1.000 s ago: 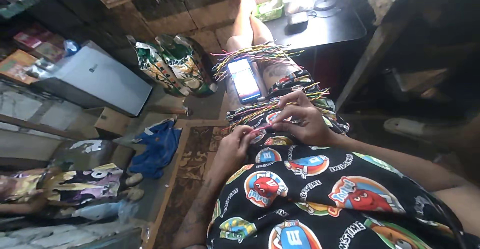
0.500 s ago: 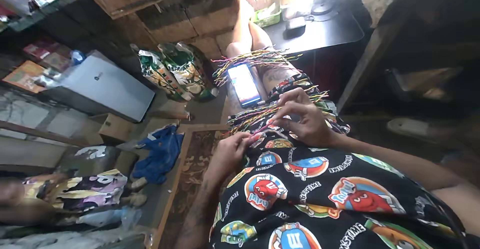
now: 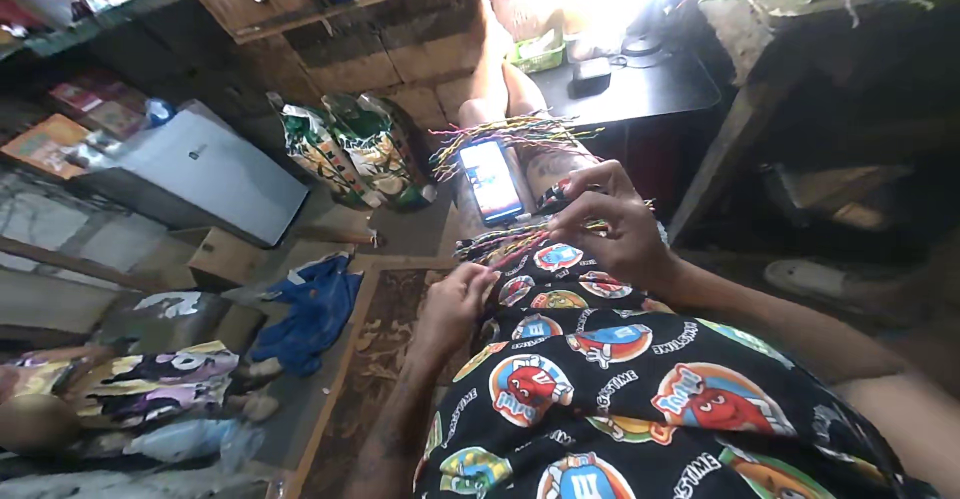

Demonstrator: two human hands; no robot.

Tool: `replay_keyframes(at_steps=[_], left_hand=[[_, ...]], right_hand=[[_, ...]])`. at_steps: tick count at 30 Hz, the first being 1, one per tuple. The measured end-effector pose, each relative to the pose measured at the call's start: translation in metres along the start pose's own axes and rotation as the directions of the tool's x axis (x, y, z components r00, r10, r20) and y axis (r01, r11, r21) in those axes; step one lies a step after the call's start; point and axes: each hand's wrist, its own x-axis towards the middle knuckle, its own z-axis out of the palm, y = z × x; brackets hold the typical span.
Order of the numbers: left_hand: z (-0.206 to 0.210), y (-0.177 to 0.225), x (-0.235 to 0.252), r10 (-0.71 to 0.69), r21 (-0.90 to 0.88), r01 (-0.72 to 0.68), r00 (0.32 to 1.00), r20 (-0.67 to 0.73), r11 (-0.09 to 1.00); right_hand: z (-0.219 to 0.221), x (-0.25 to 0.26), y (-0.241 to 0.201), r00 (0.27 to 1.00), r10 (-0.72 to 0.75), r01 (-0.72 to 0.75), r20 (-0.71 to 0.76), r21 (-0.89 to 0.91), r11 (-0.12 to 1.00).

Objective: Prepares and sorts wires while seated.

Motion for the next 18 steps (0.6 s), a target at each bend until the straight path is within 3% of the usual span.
replay_keyframes(at_steps=[2, 4, 5, 7, 8, 9, 10, 12, 14, 16, 18], left_hand=[[-0.001, -0.002, 0.005, -0.047, -0.263, -0.001, 0.984, -0.174, 0.965], [-0.005, -0.003, 0.006, 0.005, -0.596, -0.142, 0.974, -0.225, 0.791], [-0.008, -0.006, 0.004, 0.091, -0.680, -0.216, 0.972, -0.216, 0.700], [-0.014, -0.013, -0.001, 0.368, -0.648, -0.343, 0.924, -0.103, 0.680], [-0.015, -0.013, -0.003, 0.485, -0.544, -0.407, 0.874, -0.001, 0.734], [-0.013, -0.008, -0.005, 0.516, -0.387, -0.451, 0.853, 0.079, 0.804], [-0.009, -0.003, -0.007, 0.494, -0.203, -0.465, 0.860, 0.127, 0.862], [0.001, 0.003, -0.008, 0.331, 0.088, -0.344, 0.934, 0.134, 0.935], [0.004, 0.002, -0.003, 0.129, 0.185, -0.139, 0.989, 0.066, 0.973], [0.002, -0.008, 0.004, 0.042, 0.100, -0.041, 0.999, -0.008, 0.994], [-0.005, -0.018, 0.003, 0.019, -0.190, -0.013, 0.999, 0.027, 0.982]], right_hand=[[-0.002, 0.002, -0.012, 0.998, -0.068, 0.068, -0.009, -0.008, 0.998], [-0.007, 0.004, -0.010, 0.998, -0.045, 0.045, -0.051, -0.013, 0.999], [-0.011, 0.005, -0.005, 0.997, -0.016, 0.015, -0.073, -0.016, 1.000], [-0.016, 0.011, 0.010, 0.994, 0.022, -0.026, -0.107, -0.037, 0.999], [-0.017, 0.013, 0.014, 0.993, 0.033, -0.039, -0.114, -0.048, 0.998], [-0.017, 0.015, 0.015, 0.991, 0.046, -0.053, -0.122, -0.049, 0.997], [-0.016, 0.015, 0.012, 0.990, 0.061, -0.068, -0.124, -0.054, 0.996], [-0.014, 0.012, 0.001, 0.994, 0.049, -0.053, -0.100, -0.039, 0.998], [-0.013, 0.009, -0.008, 0.996, -0.003, 0.000, -0.093, -0.028, 1.000], [-0.016, 0.009, -0.016, 0.995, -0.022, 0.020, -0.100, -0.027, 0.999], [-0.020, 0.007, -0.015, 0.995, -0.003, -0.003, -0.097, -0.054, 0.999]])
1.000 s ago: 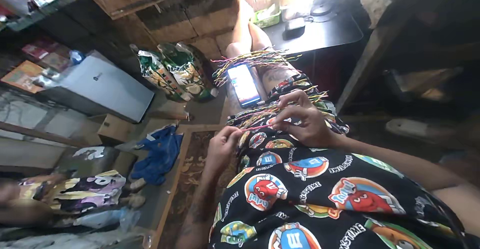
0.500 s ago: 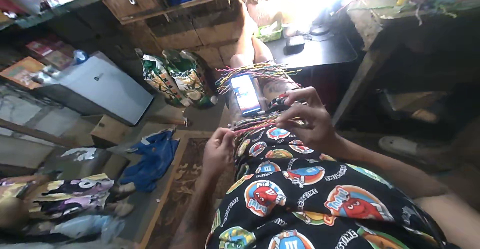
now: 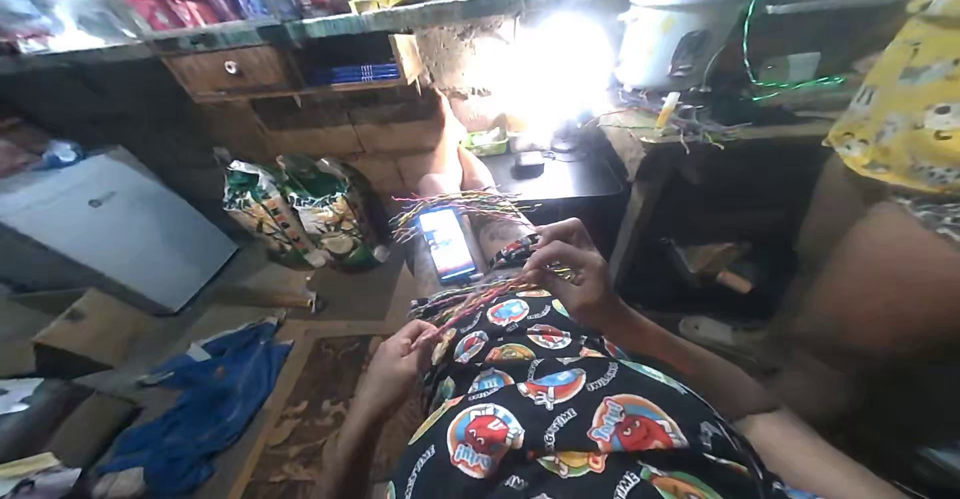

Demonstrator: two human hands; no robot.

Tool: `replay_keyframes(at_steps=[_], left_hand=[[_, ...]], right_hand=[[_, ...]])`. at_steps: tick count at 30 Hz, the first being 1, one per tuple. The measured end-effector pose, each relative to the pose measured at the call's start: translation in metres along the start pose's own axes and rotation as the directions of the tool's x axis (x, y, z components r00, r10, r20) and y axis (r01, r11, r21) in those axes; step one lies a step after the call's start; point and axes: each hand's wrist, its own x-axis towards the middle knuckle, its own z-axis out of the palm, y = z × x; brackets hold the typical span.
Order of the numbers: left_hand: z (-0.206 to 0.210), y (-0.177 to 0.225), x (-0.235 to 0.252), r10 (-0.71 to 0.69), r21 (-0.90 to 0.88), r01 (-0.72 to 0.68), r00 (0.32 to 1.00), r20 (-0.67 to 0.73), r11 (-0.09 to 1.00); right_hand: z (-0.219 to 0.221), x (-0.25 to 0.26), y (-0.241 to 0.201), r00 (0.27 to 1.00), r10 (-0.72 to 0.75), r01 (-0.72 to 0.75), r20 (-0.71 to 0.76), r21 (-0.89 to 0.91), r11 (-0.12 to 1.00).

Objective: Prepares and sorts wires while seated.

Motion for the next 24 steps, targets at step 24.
replay_keyframes(at_steps=[24], left_hand=[[0.003, 0.020, -0.011, 0.187, 0.171, -0.218, 0.966, 0.180, 0.961]], right_hand=[[-0.020, 0.004, 0.011, 0.997, -0.053, 0.054, 0.051, -0.016, 0.998]])
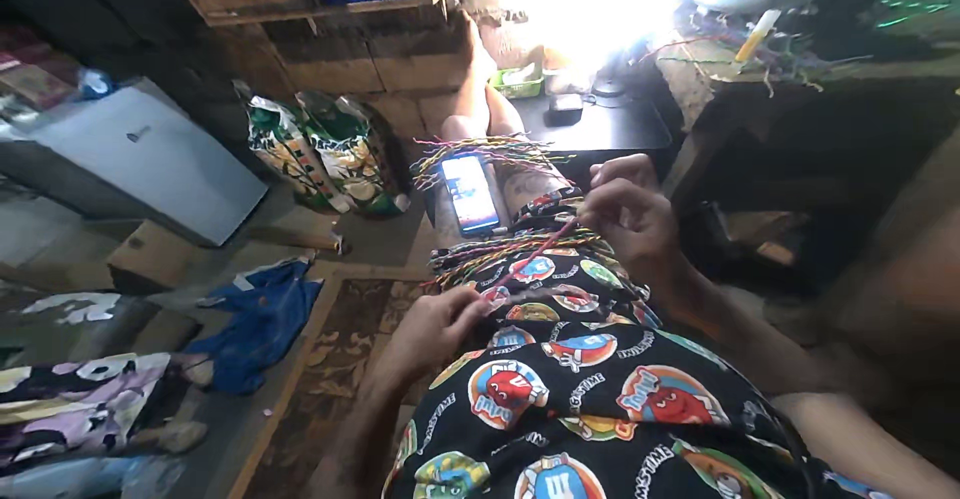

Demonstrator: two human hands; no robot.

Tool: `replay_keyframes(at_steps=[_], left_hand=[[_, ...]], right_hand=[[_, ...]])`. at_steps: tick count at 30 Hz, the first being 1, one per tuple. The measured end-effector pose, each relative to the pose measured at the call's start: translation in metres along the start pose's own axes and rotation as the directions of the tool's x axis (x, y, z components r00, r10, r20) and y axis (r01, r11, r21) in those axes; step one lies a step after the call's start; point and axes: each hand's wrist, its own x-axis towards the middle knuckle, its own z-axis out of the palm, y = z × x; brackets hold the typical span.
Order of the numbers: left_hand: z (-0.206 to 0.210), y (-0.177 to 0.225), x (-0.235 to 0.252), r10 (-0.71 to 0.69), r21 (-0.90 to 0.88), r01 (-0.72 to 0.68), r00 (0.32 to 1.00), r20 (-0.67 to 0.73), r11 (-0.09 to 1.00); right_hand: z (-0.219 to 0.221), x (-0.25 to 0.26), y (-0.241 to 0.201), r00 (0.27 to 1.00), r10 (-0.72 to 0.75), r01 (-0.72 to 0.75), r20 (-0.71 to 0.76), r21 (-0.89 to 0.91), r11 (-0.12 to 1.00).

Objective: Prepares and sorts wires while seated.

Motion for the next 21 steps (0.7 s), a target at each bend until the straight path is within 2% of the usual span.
replay_keyframes(at_steps=[2, 3, 6, 8, 10, 12, 13, 17, 21], left_hand=[[0.002, -0.005, 0.005, -0.155, -0.108, 0.137, 0.972, -0.174, 0.985], [0.001, -0.008, 0.006, -0.194, -0.247, 0.131, 0.949, -0.250, 0.960], [-0.006, -0.013, 0.003, -0.239, -0.665, -0.047, 0.912, -0.332, 0.745], [-0.011, -0.019, -0.003, -0.163, -0.772, -0.146, 0.937, -0.308, 0.619], [-0.014, -0.022, -0.009, 0.022, -0.764, -0.190, 0.974, -0.225, 0.617], [-0.016, -0.025, -0.013, 0.197, -0.680, -0.208, 0.976, -0.094, 0.703], [-0.016, -0.025, -0.013, 0.232, -0.622, -0.199, 0.972, -0.029, 0.758], [-0.016, -0.023, -0.016, 0.163, -0.369, -0.109, 0.979, 0.119, 0.923], [-0.014, -0.020, -0.016, 0.096, -0.260, -0.051, 0.982, 0.164, 0.964]], right_hand=[[-0.003, -0.005, -0.014, 0.990, -0.126, 0.129, 0.055, -0.042, 0.991], [-0.002, -0.009, -0.019, 0.983, -0.163, 0.168, 0.084, -0.061, 0.984], [0.001, -0.024, -0.015, 0.984, -0.135, 0.142, 0.114, -0.061, 0.988], [0.000, -0.029, 0.000, 0.996, -0.033, 0.036, 0.084, -0.037, 0.999], [-0.004, -0.031, 0.015, 0.996, 0.060, -0.058, 0.060, -0.024, 0.998], [-0.005, -0.033, 0.024, 0.993, 0.109, -0.108, 0.041, -0.030, 0.994], [-0.006, -0.033, 0.027, 0.993, 0.116, -0.115, 0.028, -0.033, 0.993], [-0.007, -0.031, 0.022, 0.997, 0.082, -0.082, 0.000, -0.077, 0.994], [-0.007, -0.031, 0.019, 0.999, 0.033, -0.033, -0.004, -0.091, 0.995]])
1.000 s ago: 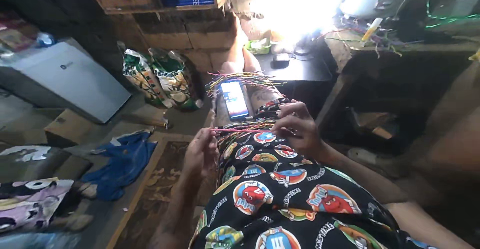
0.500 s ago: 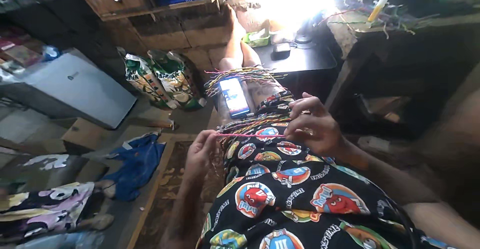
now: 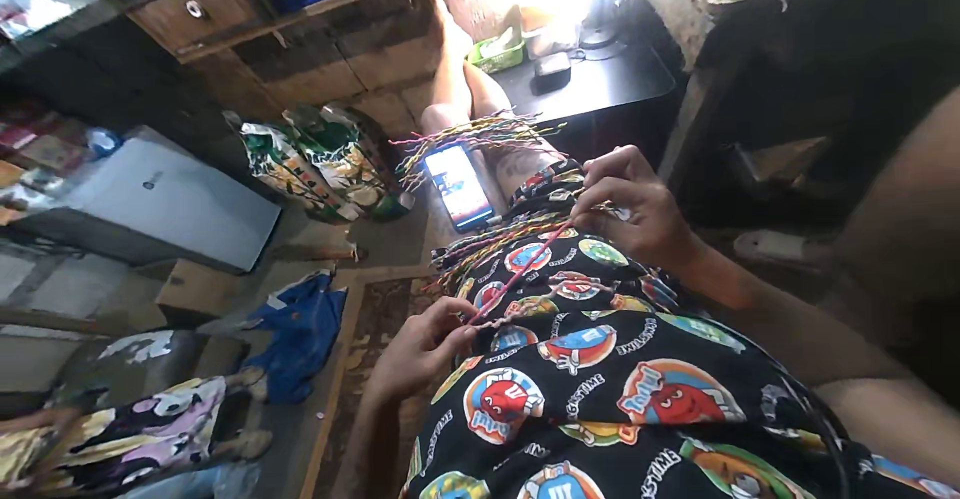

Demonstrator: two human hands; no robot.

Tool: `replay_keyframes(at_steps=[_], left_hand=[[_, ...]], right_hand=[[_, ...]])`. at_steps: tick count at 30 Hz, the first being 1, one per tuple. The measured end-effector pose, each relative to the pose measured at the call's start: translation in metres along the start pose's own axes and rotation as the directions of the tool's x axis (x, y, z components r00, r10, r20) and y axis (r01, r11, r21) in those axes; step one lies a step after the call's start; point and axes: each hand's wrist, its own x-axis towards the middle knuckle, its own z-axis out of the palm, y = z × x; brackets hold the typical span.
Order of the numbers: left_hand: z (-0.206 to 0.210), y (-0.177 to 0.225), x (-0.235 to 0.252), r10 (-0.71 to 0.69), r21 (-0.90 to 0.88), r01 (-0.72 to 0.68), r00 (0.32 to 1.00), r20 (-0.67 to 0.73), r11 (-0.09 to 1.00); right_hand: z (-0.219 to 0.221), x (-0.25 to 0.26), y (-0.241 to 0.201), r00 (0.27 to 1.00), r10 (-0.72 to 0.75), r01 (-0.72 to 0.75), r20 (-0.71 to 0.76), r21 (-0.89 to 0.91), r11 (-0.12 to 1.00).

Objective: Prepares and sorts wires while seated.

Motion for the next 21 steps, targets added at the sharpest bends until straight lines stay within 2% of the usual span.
replay_keyframes(at_steps=[10, 21], left_hand=[[0.001, 0.001, 0.000, -0.077, 0.126, 0.082, 0.996, -0.044, 0.989], [0.004, 0.003, 0.000, -0.073, 0.164, 0.088, 0.993, -0.093, 0.983]], right_hand=[[-0.001, 0.001, -0.016, 0.999, -0.048, 0.048, 0.002, -0.013, 0.999], [-0.004, 0.001, -0.026, 0.995, -0.103, 0.103, 0.008, 0.010, 0.995]])
